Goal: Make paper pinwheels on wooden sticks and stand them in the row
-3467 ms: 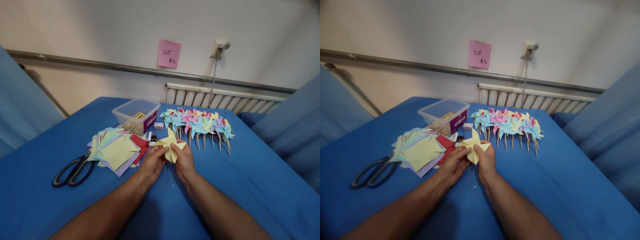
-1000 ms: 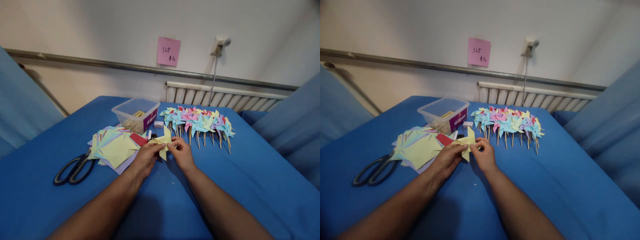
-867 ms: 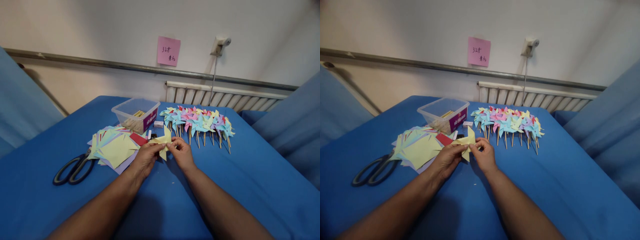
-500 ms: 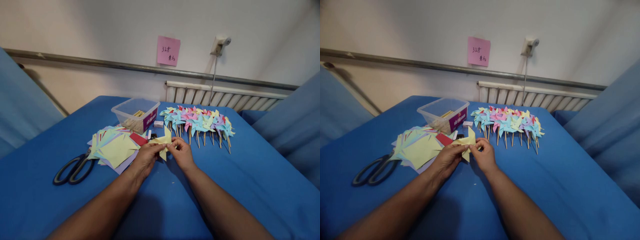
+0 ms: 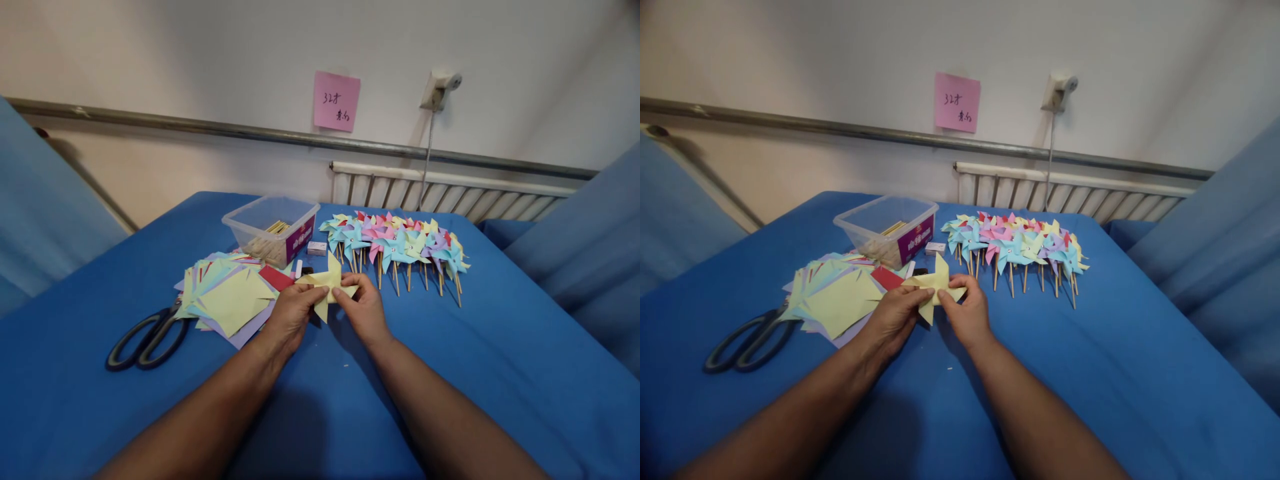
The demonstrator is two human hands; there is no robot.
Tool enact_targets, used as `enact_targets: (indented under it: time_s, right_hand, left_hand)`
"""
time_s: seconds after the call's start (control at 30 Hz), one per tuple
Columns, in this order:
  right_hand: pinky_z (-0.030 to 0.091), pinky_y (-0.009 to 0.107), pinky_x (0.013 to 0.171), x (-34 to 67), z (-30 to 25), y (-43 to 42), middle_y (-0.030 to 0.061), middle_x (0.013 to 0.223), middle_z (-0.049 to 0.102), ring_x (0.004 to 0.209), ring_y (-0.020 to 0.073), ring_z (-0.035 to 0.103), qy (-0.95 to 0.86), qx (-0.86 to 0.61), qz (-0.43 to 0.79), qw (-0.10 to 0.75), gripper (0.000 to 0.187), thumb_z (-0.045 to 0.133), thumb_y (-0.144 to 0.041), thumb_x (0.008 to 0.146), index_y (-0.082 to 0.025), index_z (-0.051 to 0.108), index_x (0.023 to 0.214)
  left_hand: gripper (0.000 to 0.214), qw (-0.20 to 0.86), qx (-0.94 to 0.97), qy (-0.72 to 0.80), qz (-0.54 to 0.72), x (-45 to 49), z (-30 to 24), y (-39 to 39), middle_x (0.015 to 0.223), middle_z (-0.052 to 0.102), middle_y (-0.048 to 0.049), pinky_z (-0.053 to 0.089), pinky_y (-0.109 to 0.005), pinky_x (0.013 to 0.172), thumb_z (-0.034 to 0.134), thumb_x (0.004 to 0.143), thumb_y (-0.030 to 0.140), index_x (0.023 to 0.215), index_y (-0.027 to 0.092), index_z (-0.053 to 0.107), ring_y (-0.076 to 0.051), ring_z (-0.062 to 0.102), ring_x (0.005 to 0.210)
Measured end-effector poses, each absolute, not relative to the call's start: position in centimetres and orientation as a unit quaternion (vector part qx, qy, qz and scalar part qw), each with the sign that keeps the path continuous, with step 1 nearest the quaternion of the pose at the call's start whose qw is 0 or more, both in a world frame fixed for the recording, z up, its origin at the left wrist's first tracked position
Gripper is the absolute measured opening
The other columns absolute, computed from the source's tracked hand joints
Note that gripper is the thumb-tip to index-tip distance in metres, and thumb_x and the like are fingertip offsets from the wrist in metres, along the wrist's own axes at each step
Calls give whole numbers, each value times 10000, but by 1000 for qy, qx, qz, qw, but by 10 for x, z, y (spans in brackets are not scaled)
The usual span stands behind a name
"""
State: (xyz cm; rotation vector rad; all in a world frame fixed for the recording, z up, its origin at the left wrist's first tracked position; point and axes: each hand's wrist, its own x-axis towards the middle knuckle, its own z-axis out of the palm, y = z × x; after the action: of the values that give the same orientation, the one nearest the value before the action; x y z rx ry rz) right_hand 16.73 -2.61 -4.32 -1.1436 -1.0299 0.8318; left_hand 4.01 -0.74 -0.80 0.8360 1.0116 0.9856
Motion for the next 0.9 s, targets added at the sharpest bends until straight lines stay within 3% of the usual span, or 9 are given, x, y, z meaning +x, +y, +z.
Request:
enact_targets:
  time_s: [0.1,0.27,0.7,0.9]
  right_hand:
    - [482,327,790,168,-41,-26,37,927,642,856,175,608,-406,-494,390,663,320,707,-297,694,-197,567,964]
    - [496,311,704,170,-33,-27,27,846,671,740,156,620,-374,-428,486,664,363,727,-321,694,-193,559,990]
    - [503,272,634,170,-30,-26,-20,744,694,647,142,630,-370,-406,533,644,350,793,-288,597,-201,559,842]
    - [516,293,646,167,-30,-26,-11,767,709,649,147,644,-306,-418,528,673,365,802,-290,584,-195,561,840]
  left_hand:
    - [161,691,368,446,434,40,-6,-7,590,667,-63,459,-255,543,735,585,225,656,94,674,-155,600,527]
    - [195,682,402,459,404,38,-10,-6,617,682,-79,457,-271,532,747,593,267,669,101,681,-174,612,531]
    - [228,632,455,491,391,34,-21,-6,556,624,-17,374,-222,448,762,589,298,644,133,615,-124,545,469]
    - [241,657,458,435,412,38,-15,-9,727,682,-24,452,-240,583,750,620,279,797,151,649,-133,611,605]
